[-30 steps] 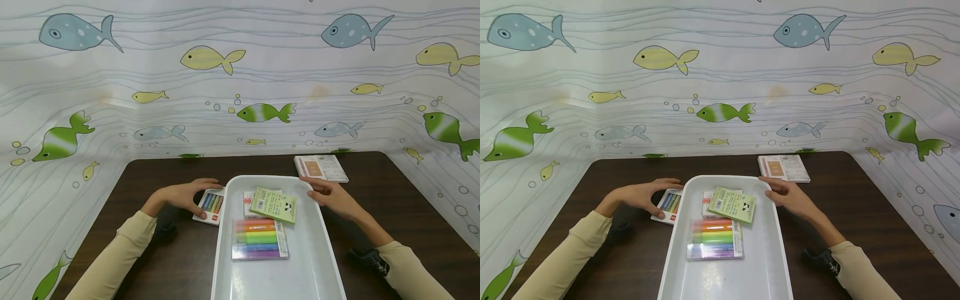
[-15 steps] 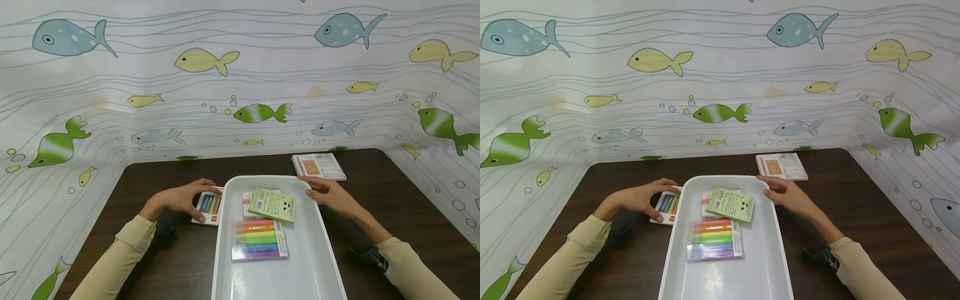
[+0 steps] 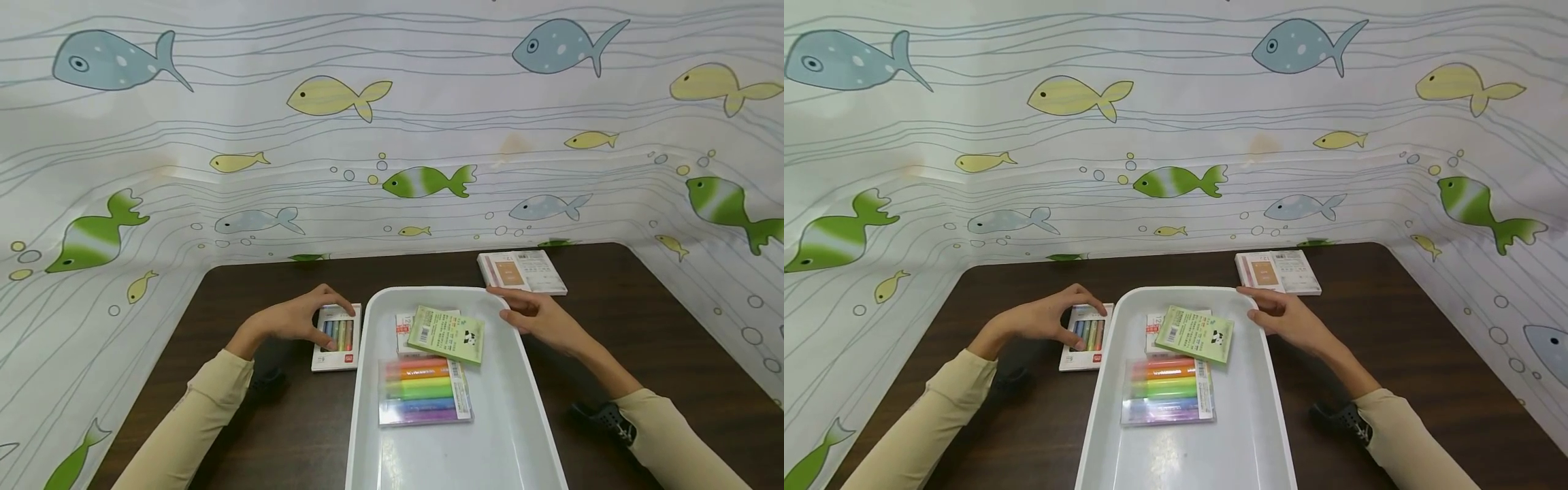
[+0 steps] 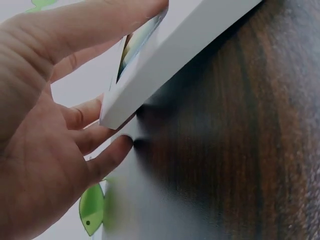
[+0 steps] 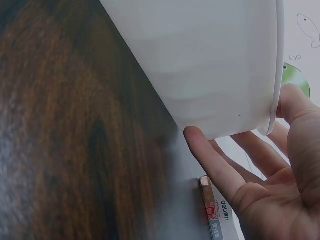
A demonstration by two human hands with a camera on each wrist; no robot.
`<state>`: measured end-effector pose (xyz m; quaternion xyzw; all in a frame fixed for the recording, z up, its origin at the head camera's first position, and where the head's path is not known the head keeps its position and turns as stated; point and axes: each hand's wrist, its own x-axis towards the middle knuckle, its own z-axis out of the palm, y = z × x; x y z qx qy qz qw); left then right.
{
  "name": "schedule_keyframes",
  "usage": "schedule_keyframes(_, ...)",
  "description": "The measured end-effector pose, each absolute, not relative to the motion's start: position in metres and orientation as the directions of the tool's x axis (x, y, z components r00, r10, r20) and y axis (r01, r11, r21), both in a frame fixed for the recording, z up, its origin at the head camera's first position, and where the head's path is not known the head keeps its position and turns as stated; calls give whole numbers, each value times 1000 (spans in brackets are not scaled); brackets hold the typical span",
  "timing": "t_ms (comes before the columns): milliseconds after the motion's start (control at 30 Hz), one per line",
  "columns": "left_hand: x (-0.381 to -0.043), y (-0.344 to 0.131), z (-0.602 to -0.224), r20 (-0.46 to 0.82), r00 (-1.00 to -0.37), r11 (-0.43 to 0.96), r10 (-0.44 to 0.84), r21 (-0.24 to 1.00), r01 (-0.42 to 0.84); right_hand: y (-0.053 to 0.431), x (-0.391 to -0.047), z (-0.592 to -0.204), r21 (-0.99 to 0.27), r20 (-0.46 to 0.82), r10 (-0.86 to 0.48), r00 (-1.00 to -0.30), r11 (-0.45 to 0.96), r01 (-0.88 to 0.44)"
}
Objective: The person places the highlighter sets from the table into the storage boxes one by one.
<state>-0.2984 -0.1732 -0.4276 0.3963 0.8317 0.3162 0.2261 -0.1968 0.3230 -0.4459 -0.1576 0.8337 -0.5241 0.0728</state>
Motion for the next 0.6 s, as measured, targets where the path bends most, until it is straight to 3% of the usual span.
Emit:
schedule_keyframes(433,-308,-180,-435,-82,-562,416,823,761,497,324,-196,-449,-896,68,-339,-938,392,-206)
schedule_keyframes(600,-312,-184,-439,-103,-559,382,823,829,409,323,-195,-448,-897,67,-340,-938,391,-206)
